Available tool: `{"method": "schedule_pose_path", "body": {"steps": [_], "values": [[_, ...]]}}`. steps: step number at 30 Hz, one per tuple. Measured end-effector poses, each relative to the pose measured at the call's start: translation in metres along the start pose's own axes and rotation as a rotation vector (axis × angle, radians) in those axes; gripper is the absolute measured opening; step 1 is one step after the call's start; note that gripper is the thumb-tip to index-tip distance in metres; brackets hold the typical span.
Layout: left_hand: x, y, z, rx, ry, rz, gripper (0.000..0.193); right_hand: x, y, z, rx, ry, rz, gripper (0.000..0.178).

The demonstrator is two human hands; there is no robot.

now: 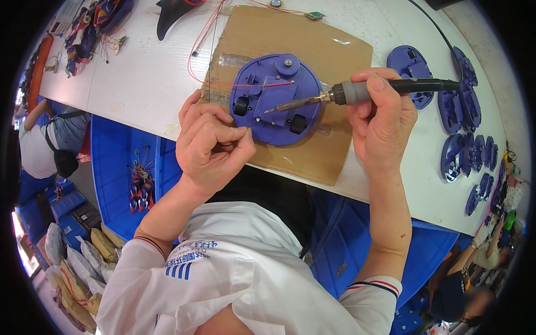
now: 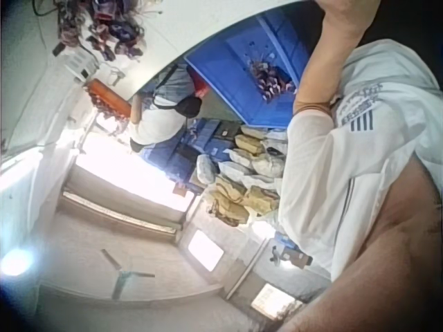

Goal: Soldering wires onto purple circular electronic components at a workbench.

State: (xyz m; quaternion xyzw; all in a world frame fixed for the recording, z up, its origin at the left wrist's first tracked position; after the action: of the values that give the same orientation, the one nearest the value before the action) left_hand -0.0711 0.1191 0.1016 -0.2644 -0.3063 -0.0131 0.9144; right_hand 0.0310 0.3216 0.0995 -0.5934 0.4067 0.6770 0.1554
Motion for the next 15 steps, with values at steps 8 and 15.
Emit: {"method": "schedule_pose_path", "body": {"steps": [8,15], "values": [[-0.0001,-0.0003,-0.0002,-0.007,-0.007,0.008,0.021,-0.0020,-0.0047,0.0040,0.008,0.020,0.073,0.020],[-0.0007,0.0000,0.0001,-0.012,0.002,0.007,0.020,-0.0058,-0.0083,0.0066,-0.015,0.014,0.141,0.021]]}}
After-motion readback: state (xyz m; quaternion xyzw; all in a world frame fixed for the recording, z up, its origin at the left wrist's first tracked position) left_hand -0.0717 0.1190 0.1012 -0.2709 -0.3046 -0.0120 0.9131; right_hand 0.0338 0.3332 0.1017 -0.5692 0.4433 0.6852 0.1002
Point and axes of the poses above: each hand's wrist, its own z-axis towards the middle knuckle, its own y-axis out of the palm, x = y × z, the point moved 5 cm from there along z, towards the middle knuckle, and after that the axes turned 2 degrees about z, right-handed, at the moved point
